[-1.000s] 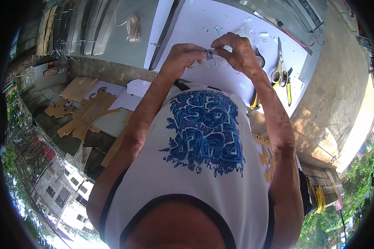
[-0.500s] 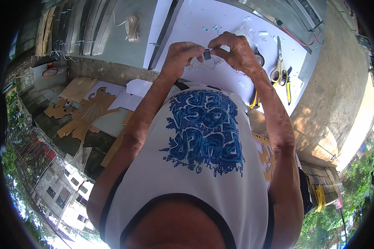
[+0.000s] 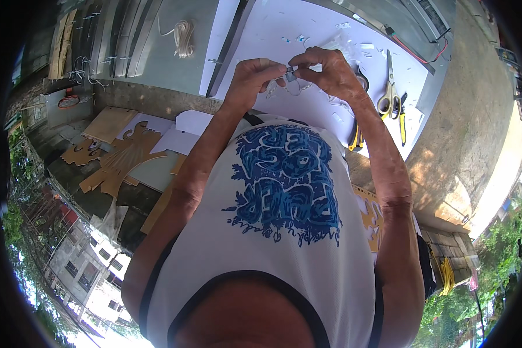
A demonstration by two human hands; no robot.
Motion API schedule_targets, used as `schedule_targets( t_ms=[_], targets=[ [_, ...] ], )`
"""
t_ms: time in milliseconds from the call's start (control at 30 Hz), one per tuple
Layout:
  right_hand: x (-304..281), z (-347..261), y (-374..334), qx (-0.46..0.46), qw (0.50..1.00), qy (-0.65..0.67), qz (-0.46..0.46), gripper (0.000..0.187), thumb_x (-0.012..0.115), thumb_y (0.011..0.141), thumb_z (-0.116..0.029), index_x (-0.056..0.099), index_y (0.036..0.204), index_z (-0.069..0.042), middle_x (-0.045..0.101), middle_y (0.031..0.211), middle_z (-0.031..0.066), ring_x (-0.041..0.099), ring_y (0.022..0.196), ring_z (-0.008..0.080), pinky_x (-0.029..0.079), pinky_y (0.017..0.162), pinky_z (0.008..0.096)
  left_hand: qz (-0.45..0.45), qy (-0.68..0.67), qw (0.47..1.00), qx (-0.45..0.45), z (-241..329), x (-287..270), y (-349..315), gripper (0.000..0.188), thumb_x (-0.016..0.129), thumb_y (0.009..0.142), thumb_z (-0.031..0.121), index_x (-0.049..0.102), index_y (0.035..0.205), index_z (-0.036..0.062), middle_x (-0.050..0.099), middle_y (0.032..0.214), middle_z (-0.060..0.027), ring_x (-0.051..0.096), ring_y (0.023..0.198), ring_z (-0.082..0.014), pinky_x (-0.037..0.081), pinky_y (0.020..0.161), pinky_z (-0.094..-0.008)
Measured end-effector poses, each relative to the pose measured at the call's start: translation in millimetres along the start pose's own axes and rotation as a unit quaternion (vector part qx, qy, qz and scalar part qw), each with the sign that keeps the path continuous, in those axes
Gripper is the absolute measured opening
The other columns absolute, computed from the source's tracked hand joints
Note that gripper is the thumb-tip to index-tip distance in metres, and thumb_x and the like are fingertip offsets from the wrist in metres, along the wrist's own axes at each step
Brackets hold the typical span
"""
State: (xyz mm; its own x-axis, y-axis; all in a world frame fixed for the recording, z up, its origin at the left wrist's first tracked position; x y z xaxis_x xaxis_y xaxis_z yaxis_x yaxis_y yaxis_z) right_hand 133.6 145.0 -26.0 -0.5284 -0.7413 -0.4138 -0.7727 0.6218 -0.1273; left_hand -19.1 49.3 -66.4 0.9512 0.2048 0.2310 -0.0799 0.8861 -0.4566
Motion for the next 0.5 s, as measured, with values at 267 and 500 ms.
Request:
schedule_targets(
  t_ms=[267, 500],
  targets=[
    [1.6, 5.3, -0.5, 0.03, 0.999, 0.019, -0.014, 0.021, 0.074, 0.083, -0.004, 0.077, 0.104, -0.005, 0.073, 0.09, 0.0095, 0.068, 0.085, 0.0194, 0.053, 0.084, 0.0357, -0.008, 0.019, 1.0, 0.011, -0.7, 0.5, 0.1, 0.021, 0.075, 0.09, 0.024, 0.078, 0.093, 0.003, 0.072, 0.072, -0.0056, 0.043, 0.053, -0.0035, 0.032, 0.049, -0.0204],
    [0.3, 2.9, -0.3, 0.019, 0.999, 0.025, -0.007, 0.019, 0.073, 0.083, -0.002, 0.078, 0.101, -0.005, 0.075, 0.09, 0.0092, 0.068, 0.086, 0.02, 0.053, 0.086, 0.036, -0.007, 0.013, 1.0, 0.0, 2.2, 1.4, -0.4, 0.022, 0.075, 0.089, 0.024, 0.078, 0.094, 0.0031, 0.072, 0.074, -0.0053, 0.044, 0.055, -0.0033, 0.033, 0.05, -0.0197]
  ],
)
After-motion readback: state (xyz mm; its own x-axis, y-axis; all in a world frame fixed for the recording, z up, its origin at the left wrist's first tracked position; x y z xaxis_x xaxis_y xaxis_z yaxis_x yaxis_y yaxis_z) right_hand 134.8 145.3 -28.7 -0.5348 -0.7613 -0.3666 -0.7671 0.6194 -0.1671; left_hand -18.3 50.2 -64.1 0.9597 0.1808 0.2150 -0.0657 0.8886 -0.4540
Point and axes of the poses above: each hand's wrist, its own y-axis towards the middle knuckle, its own x-axis out of the palm, z = x × y, the point moved 6 cm from there along y, towards the middle knuckle
